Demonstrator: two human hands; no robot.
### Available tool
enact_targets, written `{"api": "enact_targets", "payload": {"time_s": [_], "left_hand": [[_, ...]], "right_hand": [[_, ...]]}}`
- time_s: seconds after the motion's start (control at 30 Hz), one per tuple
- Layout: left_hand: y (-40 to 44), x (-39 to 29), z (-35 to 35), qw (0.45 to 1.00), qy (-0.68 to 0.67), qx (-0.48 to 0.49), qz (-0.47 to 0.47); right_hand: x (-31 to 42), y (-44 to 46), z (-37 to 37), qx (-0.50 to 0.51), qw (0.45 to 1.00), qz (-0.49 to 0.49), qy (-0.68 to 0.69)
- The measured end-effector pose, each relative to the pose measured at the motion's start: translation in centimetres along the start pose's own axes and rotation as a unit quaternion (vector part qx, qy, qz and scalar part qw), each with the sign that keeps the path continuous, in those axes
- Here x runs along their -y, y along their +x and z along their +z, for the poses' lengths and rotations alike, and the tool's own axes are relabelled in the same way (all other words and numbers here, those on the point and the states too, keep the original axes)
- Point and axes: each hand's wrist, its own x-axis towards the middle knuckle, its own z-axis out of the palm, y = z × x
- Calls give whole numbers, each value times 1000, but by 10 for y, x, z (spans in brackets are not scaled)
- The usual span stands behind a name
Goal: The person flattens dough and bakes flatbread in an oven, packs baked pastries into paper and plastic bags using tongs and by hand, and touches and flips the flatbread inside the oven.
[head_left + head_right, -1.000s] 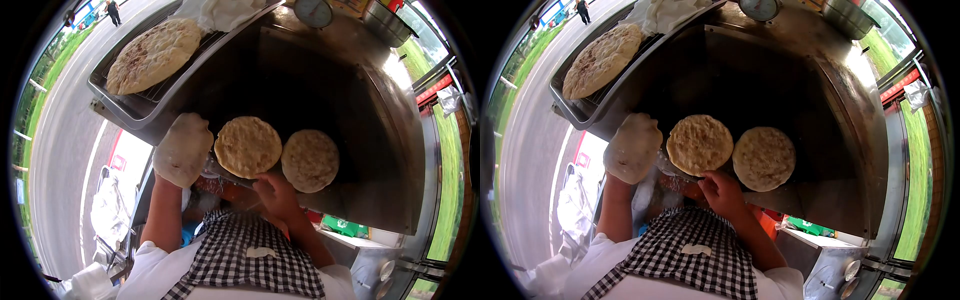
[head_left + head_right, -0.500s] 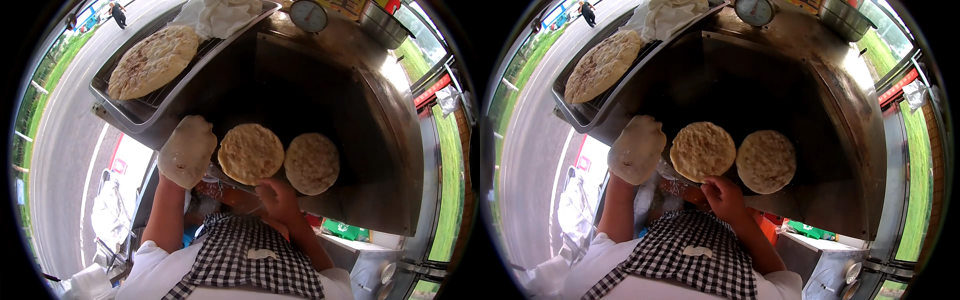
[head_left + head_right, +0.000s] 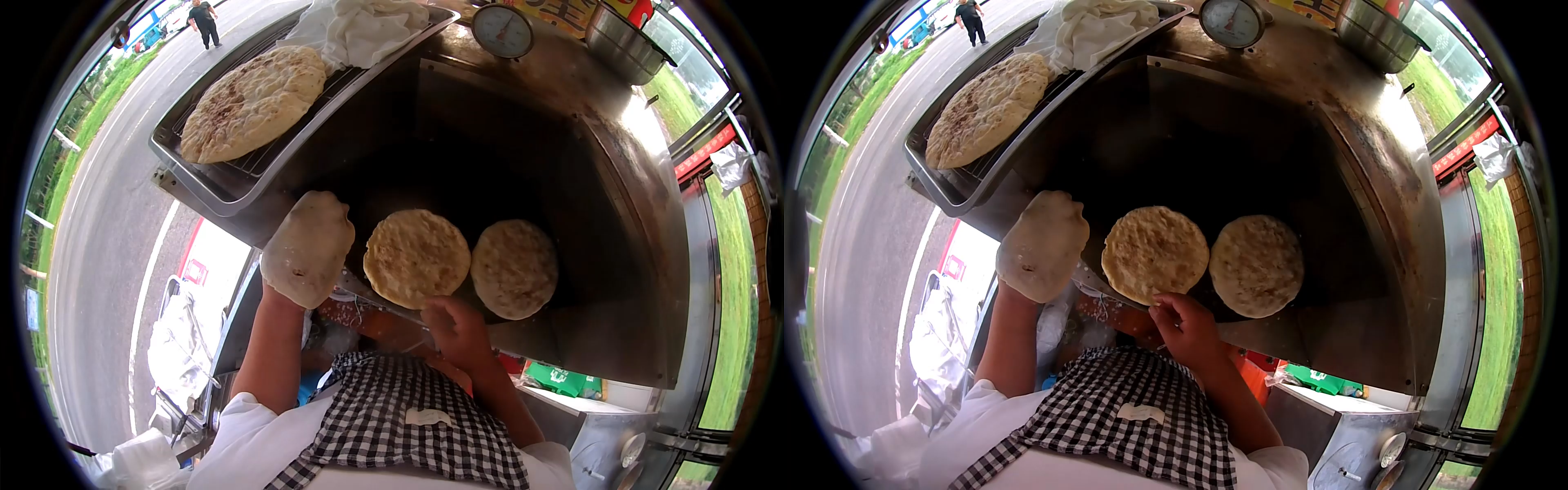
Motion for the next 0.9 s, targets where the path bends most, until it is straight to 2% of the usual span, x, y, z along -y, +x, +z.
{"api": "enact_targets", "payload": {"time_s": [0.13, 0.27, 0.33, 0.53, 0.83, 0.9], "left_hand": [[-2, 0, 8, 999, -21, -25, -9], [3, -2, 4, 999, -3, -39, 20], [10, -5, 0, 993, 60, -84, 55], [13, -5, 4, 987, 108, -100, 66], [18, -3, 16, 992, 77, -84, 56], [18, 0, 17, 993, 8, -100, 70]], "right_hand": [[-10, -1, 2, -30, 997, -67, -14], [-14, -2, 0, -27, 997, -66, -21], [-15, -2, 0, -25, 998, -62, -17], [-14, -3, 0, -22, 998, -59, -17], [-15, -3, 1, -23, 999, -46, 0], [-16, -3, 1, -28, 998, -53, -5]]}}
